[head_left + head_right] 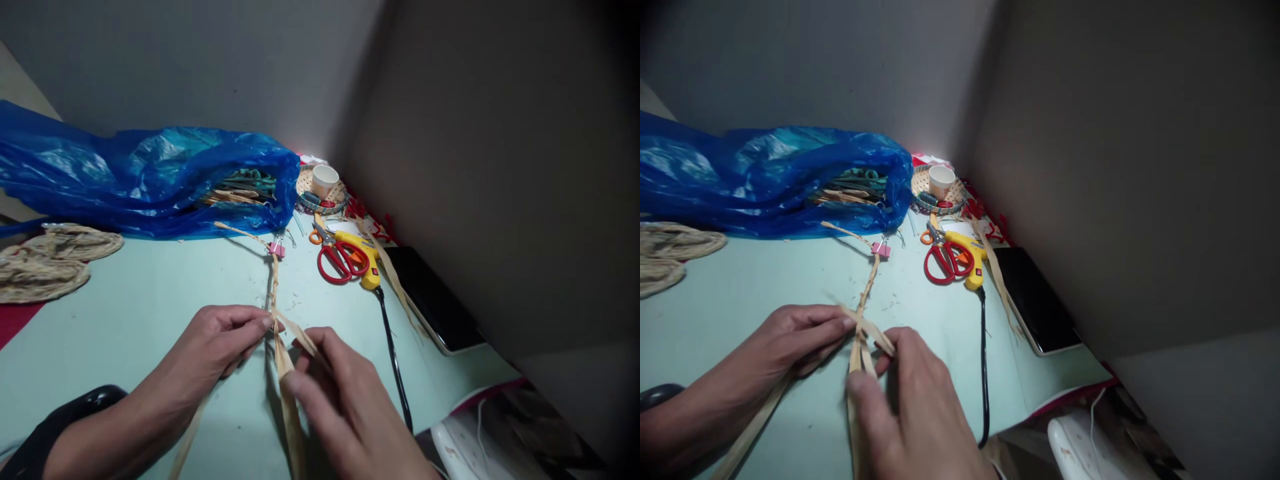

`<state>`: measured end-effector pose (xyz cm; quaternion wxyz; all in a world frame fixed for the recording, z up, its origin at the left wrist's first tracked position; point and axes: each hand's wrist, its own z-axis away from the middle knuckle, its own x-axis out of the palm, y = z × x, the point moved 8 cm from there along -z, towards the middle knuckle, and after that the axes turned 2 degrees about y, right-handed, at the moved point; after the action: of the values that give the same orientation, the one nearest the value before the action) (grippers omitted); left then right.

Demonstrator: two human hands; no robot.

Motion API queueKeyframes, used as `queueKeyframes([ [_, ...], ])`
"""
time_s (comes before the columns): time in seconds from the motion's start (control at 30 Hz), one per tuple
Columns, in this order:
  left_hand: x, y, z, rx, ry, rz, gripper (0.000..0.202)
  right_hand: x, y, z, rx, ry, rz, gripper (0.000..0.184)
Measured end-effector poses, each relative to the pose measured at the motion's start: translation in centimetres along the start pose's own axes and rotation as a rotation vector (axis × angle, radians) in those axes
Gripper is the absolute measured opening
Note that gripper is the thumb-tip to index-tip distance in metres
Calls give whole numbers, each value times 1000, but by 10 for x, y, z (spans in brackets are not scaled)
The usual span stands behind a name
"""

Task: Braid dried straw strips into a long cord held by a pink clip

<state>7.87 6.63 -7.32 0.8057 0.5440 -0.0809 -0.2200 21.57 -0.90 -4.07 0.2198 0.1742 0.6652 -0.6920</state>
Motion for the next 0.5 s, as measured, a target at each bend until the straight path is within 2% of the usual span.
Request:
queueKeyframes([
  [0.13,-2,1,0,16,16,35,32,10,-3,-4,-34,-93,116,12],
  [0.2,-4,1,-1,27,24,34,32,3,-4,-5,-44,-92,139,15],
  [0.33,-3,-5,-2,-51,-2,20,35,-12,4,-6,17,-104,189,25],
  [0.5,-2,-1,1,-34,-33,-25,38,-10,12,-7,-17,-113,391,28],
])
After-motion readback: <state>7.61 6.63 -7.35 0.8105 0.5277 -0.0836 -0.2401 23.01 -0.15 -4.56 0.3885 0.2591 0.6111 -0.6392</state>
